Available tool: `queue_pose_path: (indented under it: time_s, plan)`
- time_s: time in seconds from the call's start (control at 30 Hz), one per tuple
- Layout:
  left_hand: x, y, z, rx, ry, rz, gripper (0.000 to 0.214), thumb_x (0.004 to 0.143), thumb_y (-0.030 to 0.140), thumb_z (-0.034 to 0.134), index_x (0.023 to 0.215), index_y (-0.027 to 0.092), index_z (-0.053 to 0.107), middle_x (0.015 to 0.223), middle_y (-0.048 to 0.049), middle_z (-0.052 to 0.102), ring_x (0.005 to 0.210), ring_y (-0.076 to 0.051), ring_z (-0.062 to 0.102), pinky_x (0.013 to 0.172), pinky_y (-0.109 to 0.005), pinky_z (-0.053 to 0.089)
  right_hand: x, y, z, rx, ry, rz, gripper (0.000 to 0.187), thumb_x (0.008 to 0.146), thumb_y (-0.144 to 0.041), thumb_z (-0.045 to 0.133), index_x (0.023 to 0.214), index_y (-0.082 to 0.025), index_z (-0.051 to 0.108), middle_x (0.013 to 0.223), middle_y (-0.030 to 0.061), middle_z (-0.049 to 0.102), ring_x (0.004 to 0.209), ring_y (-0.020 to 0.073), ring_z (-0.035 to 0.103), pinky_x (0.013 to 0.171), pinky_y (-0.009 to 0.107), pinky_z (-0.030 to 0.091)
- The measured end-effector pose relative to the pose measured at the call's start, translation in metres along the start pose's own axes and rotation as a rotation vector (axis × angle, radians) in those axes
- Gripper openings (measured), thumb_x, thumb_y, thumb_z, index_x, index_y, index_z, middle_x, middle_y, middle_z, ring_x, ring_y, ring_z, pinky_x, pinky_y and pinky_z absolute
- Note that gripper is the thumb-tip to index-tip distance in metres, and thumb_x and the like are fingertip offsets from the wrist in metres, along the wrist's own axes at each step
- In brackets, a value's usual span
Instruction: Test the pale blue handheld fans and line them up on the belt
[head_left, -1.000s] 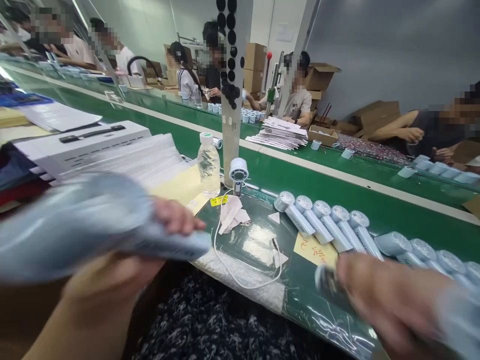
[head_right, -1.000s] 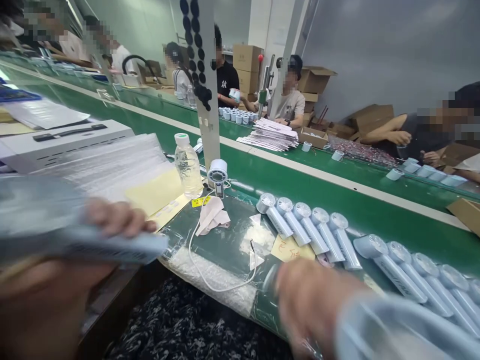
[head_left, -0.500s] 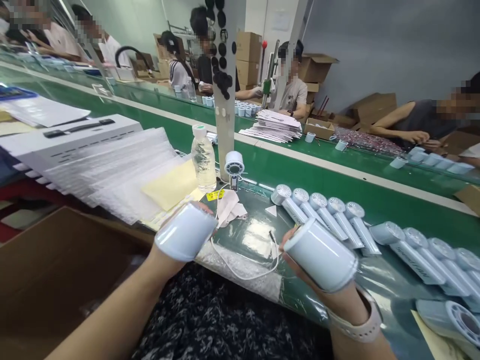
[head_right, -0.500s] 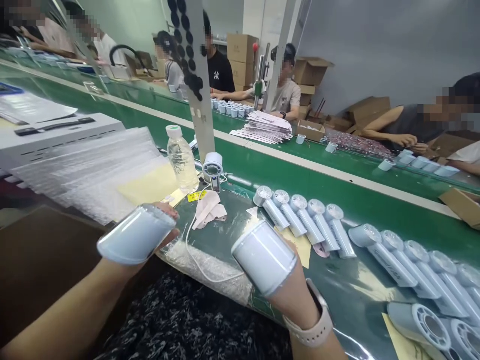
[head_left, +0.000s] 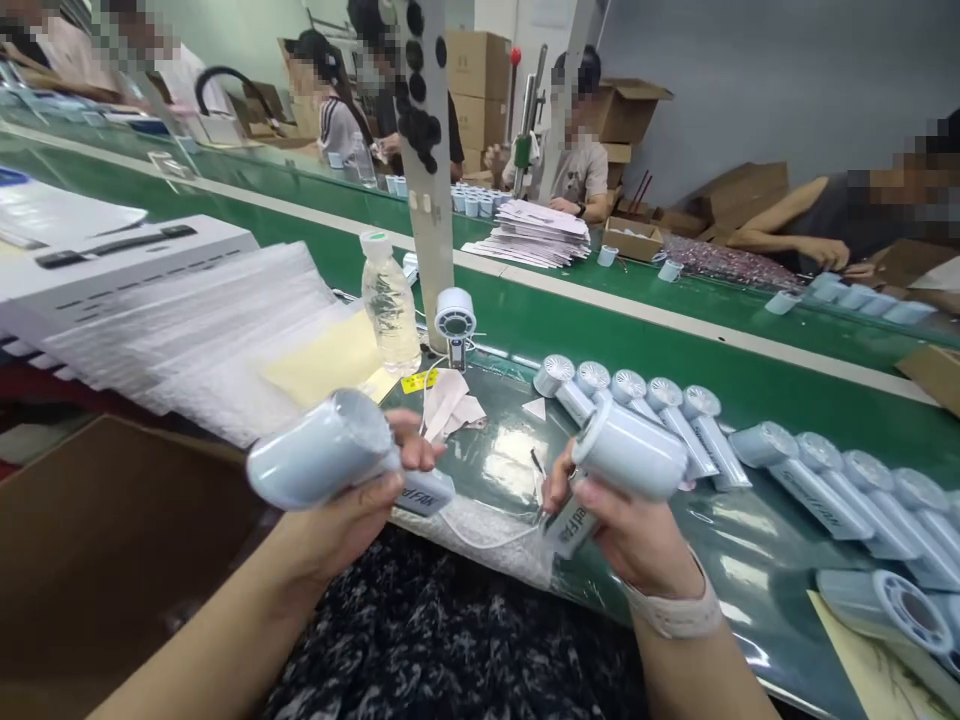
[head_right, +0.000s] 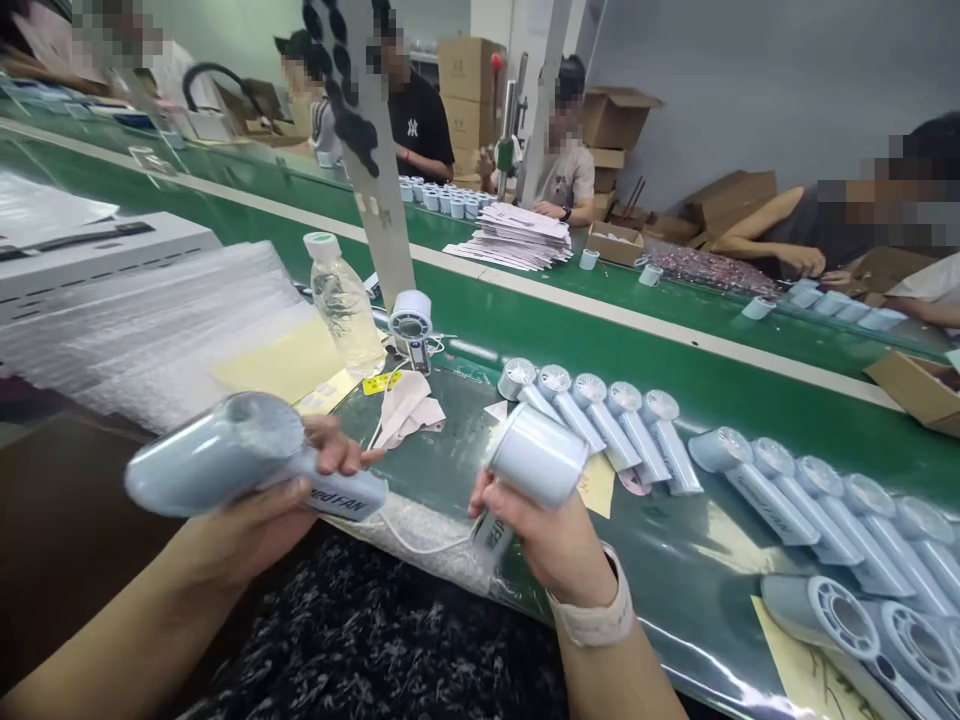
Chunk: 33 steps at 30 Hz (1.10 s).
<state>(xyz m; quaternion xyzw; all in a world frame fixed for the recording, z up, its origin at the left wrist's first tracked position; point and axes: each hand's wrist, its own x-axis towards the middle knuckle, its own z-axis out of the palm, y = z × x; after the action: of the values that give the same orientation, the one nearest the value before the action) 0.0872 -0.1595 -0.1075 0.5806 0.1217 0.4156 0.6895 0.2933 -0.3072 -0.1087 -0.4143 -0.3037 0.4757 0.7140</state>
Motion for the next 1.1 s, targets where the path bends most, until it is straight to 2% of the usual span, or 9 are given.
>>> queue_pose_path:
  time_s: [0.1,0.2,0.3,0.4,0.57,0.73,0.87,0.97,1.1]
  plan:
    - [0.002,-0.002,0.009,-0.208,-0.108,-0.145,0.033,0.077,0.043,0.082,0.099,0.021,0.073,0.075,-0.0009,0.067,0.072,-0.014,0.065,0.085,-0.029,0.059,0.010,0.005,-0.003,0.071,0.005,0.132,0.031,0.074,-0.039,0.085,0.091,-0.019,0.069,0.079,0.0021,0.067,0.072,0.0184,0.064,0.070,0.033,0.056]
    - [0.005,-0.006,0.019,-0.297,-0.032,-0.212,0.043,0.072,0.057,0.081,0.093,0.020,0.077,0.082,-0.0033,0.075,0.069,-0.014,0.069,0.064,-0.020,0.060,0.010,0.011,0.001,0.172,0.003,0.228,0.032,0.072,-0.035,0.086,0.093,-0.018,0.069,0.098,0.0060,0.069,0.090,0.0227,0.067,0.085,0.041,0.059]
    - [0.006,-0.014,0.030,-0.319,0.140,-0.219,0.062,0.061,0.063,0.084,0.106,0.020,0.077,0.117,-0.0079,0.075,0.111,-0.023,0.069,0.093,-0.023,0.058,0.001,0.021,0.010,0.196,-0.004,0.235,0.041,0.071,-0.034,0.088,0.104,-0.019,0.067,0.106,0.0063,0.067,0.093,0.0225,0.068,0.085,0.042,0.061]
    - [0.004,-0.026,0.039,-0.423,0.147,-0.364,0.079,0.059,0.074,0.078,0.112,0.016,0.073,0.130,-0.0125,0.069,0.133,-0.027,0.055,0.107,-0.027,0.050,-0.005,0.030,0.020,0.176,0.045,0.188,0.053,0.066,-0.038,0.092,0.109,-0.021,0.065,0.105,0.0041,0.063,0.082,0.0193,0.067,0.070,0.036,0.063]
    - [-0.001,-0.036,0.052,-0.598,0.054,-0.521,0.067,0.064,0.083,0.066,0.078,0.018,0.065,0.093,-0.0080,0.071,0.105,-0.028,0.067,0.069,-0.029,0.059,-0.003,0.040,0.027,0.101,0.044,0.139,0.060,0.064,-0.043,0.092,0.112,-0.020,0.063,0.096,0.0030,0.062,0.075,0.0176,0.063,0.062,0.032,0.061]
    - [-0.004,-0.044,0.057,-0.697,0.028,-0.541,0.068,0.070,0.085,0.058,0.074,0.017,0.060,0.073,-0.0041,0.062,0.065,-0.018,0.060,0.051,-0.026,0.048,-0.004,0.044,0.027,0.035,0.073,0.111,0.067,0.066,-0.044,0.090,0.119,-0.022,0.057,0.092,0.0018,0.061,0.078,0.0200,0.064,0.065,0.033,0.058]
    - [-0.004,-0.044,0.061,-0.607,0.118,-0.546,0.069,0.065,0.085,0.064,0.076,0.017,0.062,0.075,-0.0058,0.066,0.071,-0.022,0.065,0.067,-0.034,0.057,-0.004,0.046,0.021,0.000,0.147,0.118,0.081,0.067,-0.039,0.091,0.132,-0.026,0.044,0.099,0.0032,0.066,0.086,0.0222,0.067,0.077,0.036,0.056]
    - [-0.006,-0.040,0.069,-0.470,0.268,-0.558,0.073,0.058,0.078,0.077,0.098,0.018,0.068,0.093,-0.0087,0.073,0.094,-0.031,0.070,0.087,-0.043,0.059,-0.001,0.047,0.018,-0.027,0.158,0.114,0.090,0.072,-0.044,0.087,0.142,-0.025,0.034,0.102,0.0059,0.069,0.096,0.0260,0.068,0.090,0.043,0.053]
    - [-0.013,-0.047,0.078,-0.290,0.355,-0.475,0.078,0.068,0.069,0.078,0.126,0.019,0.060,0.113,-0.0099,0.073,0.112,-0.034,0.066,0.098,-0.047,0.056,-0.001,0.050,0.023,0.038,0.062,0.082,0.095,0.081,-0.052,0.077,0.152,-0.022,0.021,0.119,0.0117,0.068,0.112,0.0296,0.065,0.103,0.049,0.047]
